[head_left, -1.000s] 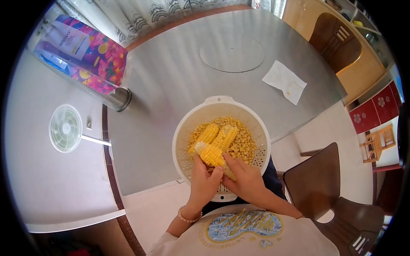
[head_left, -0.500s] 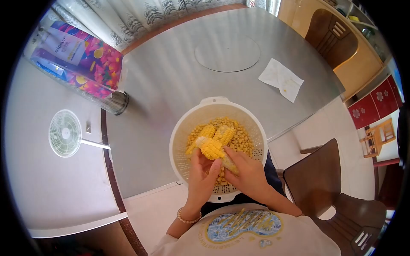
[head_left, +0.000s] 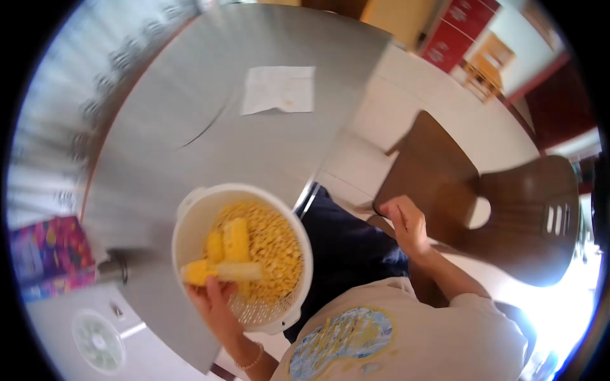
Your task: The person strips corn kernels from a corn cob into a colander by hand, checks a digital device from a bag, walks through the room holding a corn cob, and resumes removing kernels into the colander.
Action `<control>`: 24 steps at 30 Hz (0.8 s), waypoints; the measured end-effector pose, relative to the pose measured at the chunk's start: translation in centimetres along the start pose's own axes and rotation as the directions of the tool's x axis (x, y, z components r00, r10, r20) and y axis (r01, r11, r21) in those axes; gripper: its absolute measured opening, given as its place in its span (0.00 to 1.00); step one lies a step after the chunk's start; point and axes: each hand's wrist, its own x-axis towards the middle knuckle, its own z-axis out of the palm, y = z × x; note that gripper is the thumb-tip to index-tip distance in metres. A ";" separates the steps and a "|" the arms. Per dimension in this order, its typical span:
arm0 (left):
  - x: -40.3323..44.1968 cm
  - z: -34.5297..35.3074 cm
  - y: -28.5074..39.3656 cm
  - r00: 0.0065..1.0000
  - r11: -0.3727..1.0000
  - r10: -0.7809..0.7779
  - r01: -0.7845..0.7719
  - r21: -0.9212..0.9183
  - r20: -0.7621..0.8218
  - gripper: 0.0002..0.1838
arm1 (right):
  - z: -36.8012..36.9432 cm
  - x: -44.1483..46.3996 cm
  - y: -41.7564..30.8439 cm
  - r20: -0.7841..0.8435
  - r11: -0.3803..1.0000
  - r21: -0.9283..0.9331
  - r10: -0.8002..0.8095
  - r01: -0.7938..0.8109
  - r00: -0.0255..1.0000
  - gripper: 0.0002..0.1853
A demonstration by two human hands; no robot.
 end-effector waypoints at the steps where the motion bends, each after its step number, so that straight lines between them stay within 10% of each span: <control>1: 0.3 0.0 0.1 0.998 0.997 0.021 -0.017 0.075 -0.052 0.23 | -1.5 -2.0 2.6 0.067 0.983 -0.164 0.094 -0.082 0.993 0.07; 4: 0.7 0.1 1.4 0.998 0.977 -0.053 0.055 0.207 -0.016 0.24 | -5.3 -11.6 10.1 0.147 0.886 -0.381 0.342 -0.266 0.928 0.08; 6: 0.9 0.9 1.5 1.000 0.960 -0.007 0.006 0.279 0.004 0.25 | -6.9 -17.7 11.1 0.444 0.775 -0.573 0.566 -0.266 0.695 0.19; 10: 2.1 0.7 0.6 0.989 0.893 0.142 -0.115 0.434 -0.030 0.29 | -5.4 -27.6 13.1 0.585 0.727 -0.466 0.680 -0.504 0.441 0.31; 12: 2.9 0.1 0.4 0.967 0.806 0.252 -0.187 0.562 -0.039 0.26 | -4.2 -29.4 13.2 0.587 0.757 0.000 0.529 -0.654 0.612 0.38; 18: -3.0 5.3 4.2 0.839 0.694 0.542 -0.409 0.593 -0.055 0.19 | -3.5 -31.2 14.7 0.661 0.719 -0.014 0.528 -0.695 0.533 0.42; 21: -4.7 4.4 4.2 0.725 0.540 0.680 -0.595 0.595 0.108 0.18 | -4.2 -28.8 12.4 0.550 0.890 0.049 0.356 -0.454 0.756 0.43; 24: -6.5 2.7 2.7 0.790 0.665 0.611 -0.542 0.513 0.043 0.18 | -4.7 -27.5 10.9 0.543 0.780 0.315 0.319 -0.540 0.777 0.39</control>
